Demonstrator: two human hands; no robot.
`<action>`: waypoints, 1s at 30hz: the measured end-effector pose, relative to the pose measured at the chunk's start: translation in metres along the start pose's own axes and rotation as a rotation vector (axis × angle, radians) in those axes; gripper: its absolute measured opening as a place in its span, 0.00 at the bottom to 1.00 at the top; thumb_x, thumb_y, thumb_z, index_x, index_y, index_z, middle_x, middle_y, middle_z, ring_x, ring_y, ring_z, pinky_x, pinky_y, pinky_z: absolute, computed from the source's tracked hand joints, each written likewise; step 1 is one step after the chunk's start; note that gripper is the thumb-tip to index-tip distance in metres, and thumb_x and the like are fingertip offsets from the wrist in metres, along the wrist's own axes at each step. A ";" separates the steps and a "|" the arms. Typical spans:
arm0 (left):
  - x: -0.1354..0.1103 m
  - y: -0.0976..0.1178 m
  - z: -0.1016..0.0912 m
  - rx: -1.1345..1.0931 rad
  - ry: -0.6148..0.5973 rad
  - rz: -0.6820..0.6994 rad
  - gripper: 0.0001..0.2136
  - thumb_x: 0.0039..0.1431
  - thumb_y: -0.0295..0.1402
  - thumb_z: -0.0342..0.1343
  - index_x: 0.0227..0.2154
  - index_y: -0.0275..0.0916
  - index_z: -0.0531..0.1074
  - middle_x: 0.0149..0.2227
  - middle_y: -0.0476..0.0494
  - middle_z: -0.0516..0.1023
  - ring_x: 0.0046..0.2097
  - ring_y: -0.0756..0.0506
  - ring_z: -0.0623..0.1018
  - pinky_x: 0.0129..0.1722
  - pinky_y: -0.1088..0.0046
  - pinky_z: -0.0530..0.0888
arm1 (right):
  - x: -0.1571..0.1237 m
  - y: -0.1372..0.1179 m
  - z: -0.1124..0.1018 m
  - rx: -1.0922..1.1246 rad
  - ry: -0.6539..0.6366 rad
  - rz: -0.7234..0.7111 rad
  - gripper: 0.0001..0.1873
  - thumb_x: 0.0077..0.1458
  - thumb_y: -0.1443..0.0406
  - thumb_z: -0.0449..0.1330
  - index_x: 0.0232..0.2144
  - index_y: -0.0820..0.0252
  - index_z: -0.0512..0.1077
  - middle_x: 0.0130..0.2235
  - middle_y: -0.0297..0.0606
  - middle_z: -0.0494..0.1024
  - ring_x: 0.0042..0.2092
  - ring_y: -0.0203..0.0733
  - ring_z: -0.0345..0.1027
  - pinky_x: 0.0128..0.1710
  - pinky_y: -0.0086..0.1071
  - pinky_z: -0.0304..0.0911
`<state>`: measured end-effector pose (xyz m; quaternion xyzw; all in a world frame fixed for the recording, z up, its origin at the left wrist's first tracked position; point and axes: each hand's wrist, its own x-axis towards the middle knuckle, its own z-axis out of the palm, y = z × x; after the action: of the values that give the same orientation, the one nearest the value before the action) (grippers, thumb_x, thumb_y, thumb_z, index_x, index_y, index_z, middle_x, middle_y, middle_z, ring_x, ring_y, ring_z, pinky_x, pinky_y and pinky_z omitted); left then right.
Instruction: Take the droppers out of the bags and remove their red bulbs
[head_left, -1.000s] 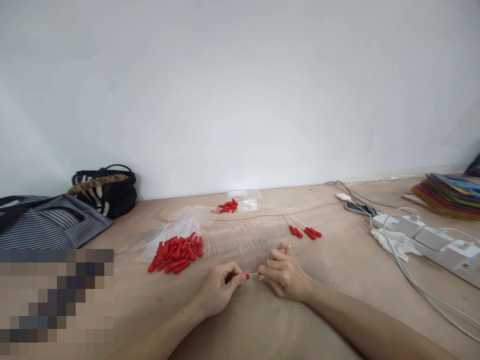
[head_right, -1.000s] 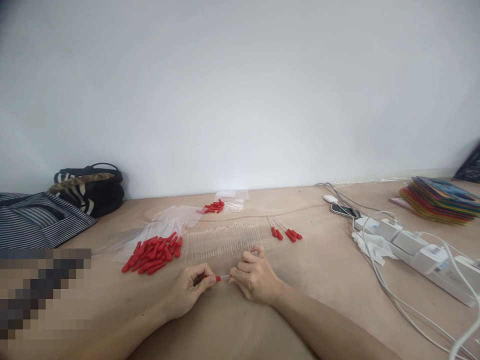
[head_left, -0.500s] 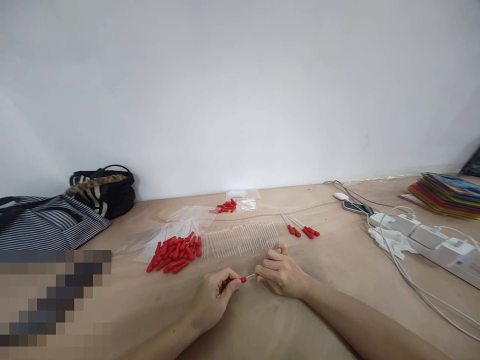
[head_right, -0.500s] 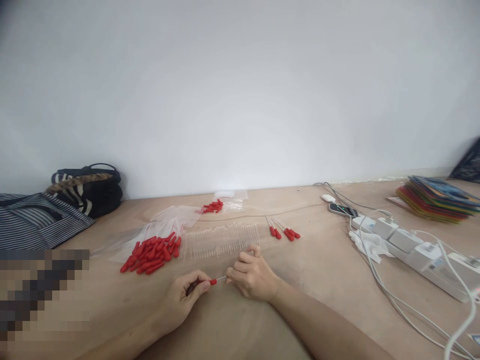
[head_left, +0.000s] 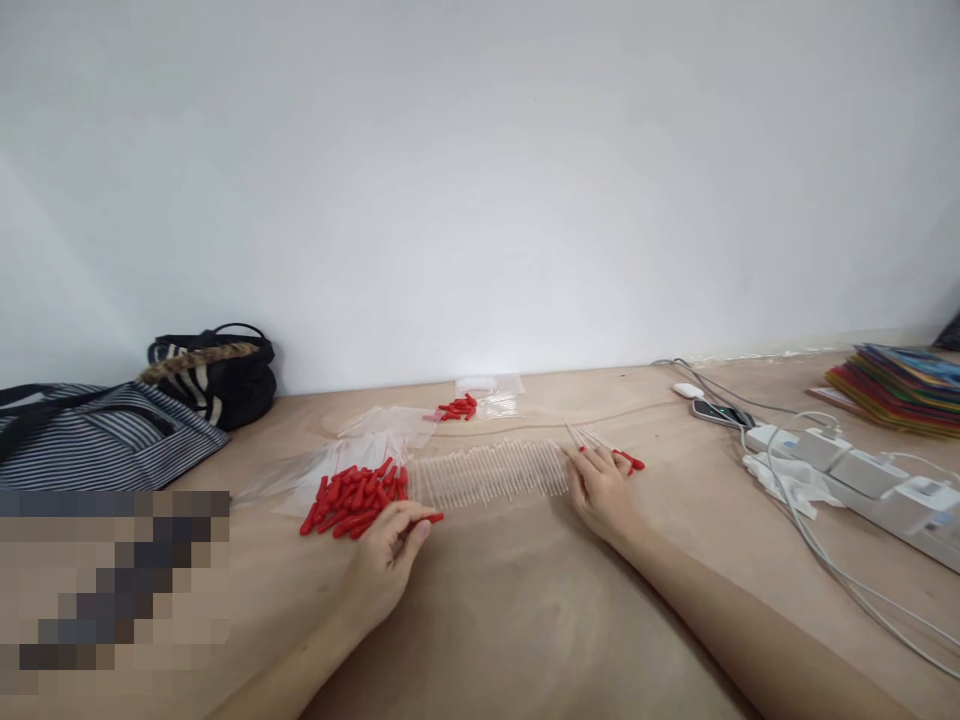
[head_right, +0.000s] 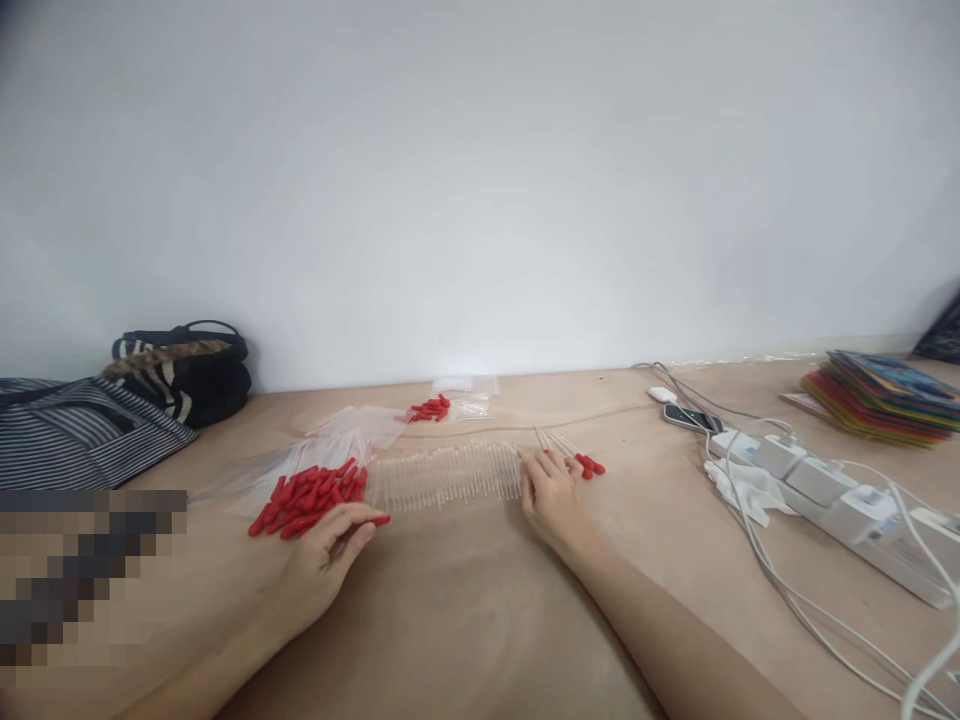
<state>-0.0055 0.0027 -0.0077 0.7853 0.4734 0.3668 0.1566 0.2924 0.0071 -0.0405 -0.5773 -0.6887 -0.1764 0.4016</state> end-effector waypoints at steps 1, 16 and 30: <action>0.003 -0.005 -0.004 0.063 0.065 0.046 0.12 0.56 0.37 0.46 0.34 0.40 0.73 0.34 0.45 0.73 0.37 0.46 0.73 0.38 0.71 0.70 | 0.002 0.001 0.003 -0.042 -0.014 0.069 0.17 0.55 0.69 0.44 0.39 0.61 0.71 0.30 0.39 0.74 0.35 0.41 0.62 0.37 0.35 0.46; 0.029 -0.032 -0.017 0.824 0.309 0.094 0.12 0.55 0.39 0.47 0.32 0.40 0.72 0.34 0.42 0.77 0.36 0.39 0.72 0.32 0.67 0.63 | 0.022 0.003 0.016 -0.265 -0.204 0.309 0.14 0.54 0.65 0.49 0.27 0.57 0.75 0.27 0.43 0.76 0.36 0.48 0.64 0.36 0.40 0.44; 0.007 -0.010 0.005 0.551 0.138 0.357 0.08 0.55 0.32 0.50 0.25 0.40 0.72 0.27 0.46 0.74 0.31 0.45 0.70 0.32 0.69 0.62 | 0.019 -0.004 0.018 -0.224 -0.268 0.306 0.13 0.54 0.64 0.50 0.26 0.57 0.74 0.31 0.41 0.76 0.38 0.47 0.63 0.36 0.38 0.44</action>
<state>-0.0067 0.0139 -0.0139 0.8421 0.4191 0.2990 -0.1607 0.2820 0.0314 -0.0359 -0.7342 -0.6165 -0.1106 0.2621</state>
